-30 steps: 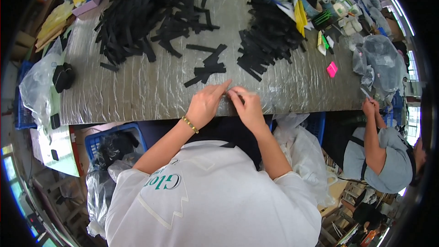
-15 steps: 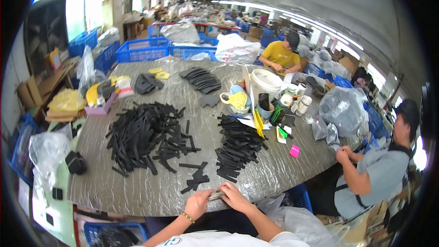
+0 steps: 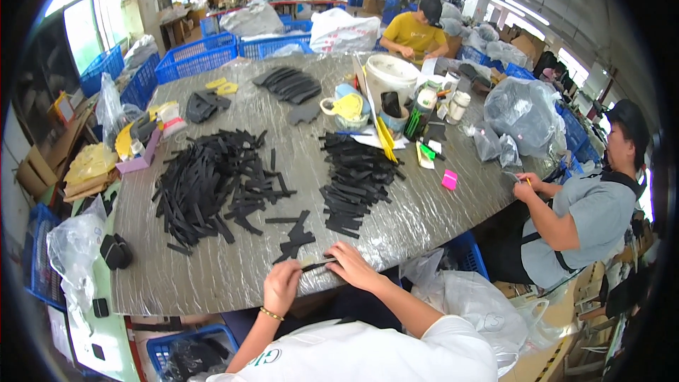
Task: Peeling adhesive backing from small white strips and sticking them onto black shoe components.
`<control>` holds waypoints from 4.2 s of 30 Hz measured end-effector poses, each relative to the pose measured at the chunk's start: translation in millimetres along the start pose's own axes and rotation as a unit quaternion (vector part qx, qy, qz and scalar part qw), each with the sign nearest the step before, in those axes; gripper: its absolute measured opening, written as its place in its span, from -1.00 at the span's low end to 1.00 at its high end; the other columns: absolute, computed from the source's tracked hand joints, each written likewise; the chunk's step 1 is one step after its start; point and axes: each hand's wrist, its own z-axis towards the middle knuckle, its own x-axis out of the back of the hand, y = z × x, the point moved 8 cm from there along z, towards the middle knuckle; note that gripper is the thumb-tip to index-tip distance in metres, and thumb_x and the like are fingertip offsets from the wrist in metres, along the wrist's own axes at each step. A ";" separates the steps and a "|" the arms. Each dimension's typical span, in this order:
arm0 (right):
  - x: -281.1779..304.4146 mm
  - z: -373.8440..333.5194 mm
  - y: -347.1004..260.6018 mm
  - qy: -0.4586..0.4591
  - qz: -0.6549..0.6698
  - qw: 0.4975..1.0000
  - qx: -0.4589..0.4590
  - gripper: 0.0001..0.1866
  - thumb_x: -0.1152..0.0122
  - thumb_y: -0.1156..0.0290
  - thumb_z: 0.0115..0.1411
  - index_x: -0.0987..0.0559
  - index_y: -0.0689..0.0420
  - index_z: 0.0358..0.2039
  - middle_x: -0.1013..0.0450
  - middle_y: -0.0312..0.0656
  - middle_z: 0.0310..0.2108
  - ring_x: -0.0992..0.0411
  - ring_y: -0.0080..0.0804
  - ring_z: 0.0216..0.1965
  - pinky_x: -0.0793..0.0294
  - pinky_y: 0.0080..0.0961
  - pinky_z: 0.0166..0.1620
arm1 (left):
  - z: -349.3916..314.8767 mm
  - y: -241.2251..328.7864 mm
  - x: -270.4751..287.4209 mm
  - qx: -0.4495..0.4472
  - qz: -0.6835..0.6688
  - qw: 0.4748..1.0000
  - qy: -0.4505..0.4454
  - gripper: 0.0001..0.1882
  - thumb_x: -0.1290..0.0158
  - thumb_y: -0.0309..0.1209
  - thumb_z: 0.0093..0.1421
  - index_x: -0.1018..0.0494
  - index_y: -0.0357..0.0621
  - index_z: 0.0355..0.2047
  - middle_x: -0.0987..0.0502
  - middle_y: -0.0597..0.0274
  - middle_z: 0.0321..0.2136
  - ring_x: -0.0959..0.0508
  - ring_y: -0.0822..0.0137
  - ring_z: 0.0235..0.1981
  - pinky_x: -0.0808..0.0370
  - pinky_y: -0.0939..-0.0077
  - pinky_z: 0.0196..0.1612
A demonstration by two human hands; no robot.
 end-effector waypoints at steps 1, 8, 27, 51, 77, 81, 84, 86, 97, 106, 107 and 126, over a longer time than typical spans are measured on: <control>-4.0 0.3 2.5 -0.001 0.003 1.000 0.004 -0.77 -0.25 0.38 0.22 -0.48 0.18 -0.17 -0.36 -0.04 -0.18 -0.38 0.05 -0.11 -0.38 -0.14 -0.05 | -2.7 -5.4 7.0 0.014 0.009 1.000 0.018 -0.85 -0.22 -0.61 0.09 -0.54 -0.22 -0.31 -0.63 0.02 -0.29 -0.62 0.01 -0.27 -0.56 0.26 -0.18; 46.6 17.8 47.2 0.093 0.004 0.996 -0.013 -0.94 -0.24 0.53 0.09 -0.51 0.17 -0.45 -0.41 -0.07 -0.38 -0.41 0.01 -0.23 -0.40 -0.15 -0.17 | -5.3 -20.0 21.6 0.127 0.022 0.991 0.038 -0.87 -0.21 -0.60 0.14 -0.52 -0.22 -0.30 -0.62 0.07 -0.29 -0.62 0.04 -0.31 -0.56 0.30 -0.26; -18.8 77.3 12.2 0.036 0.053 0.998 -0.009 -0.78 -0.34 0.44 0.12 -0.55 0.16 -0.23 -0.43 -0.12 -0.21 -0.45 -0.05 -0.11 -0.43 -0.23 -0.05 | 11.0 -26.4 33.1 0.090 0.040 0.995 0.029 -0.86 -0.18 -0.65 0.15 -0.53 -0.26 -0.27 -0.63 0.07 -0.22 -0.65 0.09 -0.25 -0.59 0.36 -0.19; 10.7 -1.0 7.9 0.000 0.086 0.993 -0.079 -0.76 -0.32 0.51 0.12 -0.60 0.21 -0.17 -0.41 -0.16 -0.24 -0.47 -0.19 -0.17 -0.46 -0.38 -0.15 | 22.2 10.0 -36.5 -0.050 -0.003 0.994 -0.094 -0.85 -0.19 -0.57 0.11 -0.55 -0.23 -0.28 -0.58 0.13 -0.23 -0.56 0.04 -0.18 -0.51 0.21 -0.10; 8.4 -28.0 3.5 0.138 0.026 0.972 -0.186 -0.87 -0.30 0.46 0.20 -0.57 0.21 -0.27 -0.42 -0.09 -0.34 -0.43 -0.09 -0.31 -0.39 -0.26 -0.21 | 9.0 20.6 -51.8 -0.042 0.079 0.990 -0.105 -0.66 -0.10 -0.62 -0.03 -0.59 -0.18 -0.18 -0.55 0.18 -0.26 -0.56 0.14 -0.20 -0.56 0.30 -0.15; 27.1 -19.8 12.2 0.111 0.103 0.964 -0.218 -0.77 -0.08 0.35 0.42 -0.59 0.26 -0.25 -0.44 -0.16 -0.35 -0.42 -0.46 -0.37 -0.43 -0.50 -0.29 | 9.3 20.9 -51.7 -0.048 0.094 0.988 -0.112 -0.64 -0.10 -0.62 -0.03 -0.60 -0.13 -0.18 -0.53 0.25 -0.30 -0.55 0.20 -0.24 -0.56 0.35 -0.19; 45.4 -17.9 27.3 0.162 0.163 0.956 -0.180 -0.55 0.19 0.20 0.53 -0.57 0.28 -0.23 -0.46 -0.16 -0.31 -0.43 -0.47 -0.31 -0.48 -0.50 -0.23 | 11.3 25.1 -54.4 -0.063 0.106 0.985 -0.120 -0.63 -0.10 -0.61 -0.04 -0.61 -0.10 -0.17 -0.49 0.28 -0.34 -0.53 0.24 -0.27 -0.56 0.38 -0.22; 37.2 -19.0 40.5 0.145 0.319 0.909 -0.224 -0.43 0.35 0.07 0.56 -0.53 0.30 -0.19 -0.45 -0.13 -0.27 -0.46 -0.42 -0.24 -0.58 -0.39 -0.11 | 12.2 26.0 -55.3 -0.066 0.112 0.984 -0.123 -0.63 -0.10 -0.60 -0.04 -0.61 -0.09 -0.17 -0.47 0.28 -0.36 -0.52 0.26 -0.29 -0.56 0.39 -0.23; 7.0 -21.6 50.9 0.135 0.533 0.787 -0.278 -0.42 0.31 0.00 0.53 -0.46 0.31 -0.18 -0.43 -0.05 -0.26 -0.50 -0.34 -0.23 -0.66 -0.18 0.00 | 12.7 26.2 -56.6 -0.077 0.134 0.979 -0.130 -0.63 -0.12 -0.54 -0.02 -0.63 -0.06 -0.15 -0.45 0.33 -0.38 -0.52 0.32 -0.27 -0.56 0.43 -0.24; 19.3 -18.8 38.9 0.083 0.289 0.917 -0.263 -0.57 0.08 0.20 0.50 -0.59 0.32 -0.26 -0.54 -0.20 -0.41 -0.53 -0.51 -0.35 -0.57 -0.57 -0.18 | 13.4 26.0 -56.8 -0.082 0.132 0.979 -0.135 -0.65 -0.11 -0.51 0.00 -0.63 -0.06 -0.15 -0.45 0.33 -0.38 -0.52 0.33 -0.27 -0.58 0.43 -0.26; 16.6 -18.0 37.1 0.074 0.307 0.914 -0.257 -0.65 -0.02 0.27 0.47 -0.61 0.32 -0.26 -0.55 -0.25 -0.44 -0.52 -0.55 -0.39 -0.55 -0.62 -0.19 | 13.2 25.8 -56.7 -0.082 0.132 0.979 -0.134 -0.65 -0.11 -0.51 0.00 -0.63 -0.06 -0.15 -0.45 0.33 -0.38 -0.52 0.33 -0.27 -0.58 0.43 -0.26; 14.3 -18.8 35.5 0.087 0.205 0.951 -0.217 -0.80 -0.25 0.43 0.30 -0.63 0.37 -0.26 -0.59 -0.10 -0.41 -0.57 -0.43 -0.43 -0.51 -0.55 -0.34 | 13.7 23.8 -56.8 -0.058 0.110 0.984 -0.129 -0.64 -0.10 -0.58 0.00 -0.66 -0.05 -0.17 -0.50 0.29 -0.40 -0.53 0.25 -0.32 -0.56 0.38 -0.27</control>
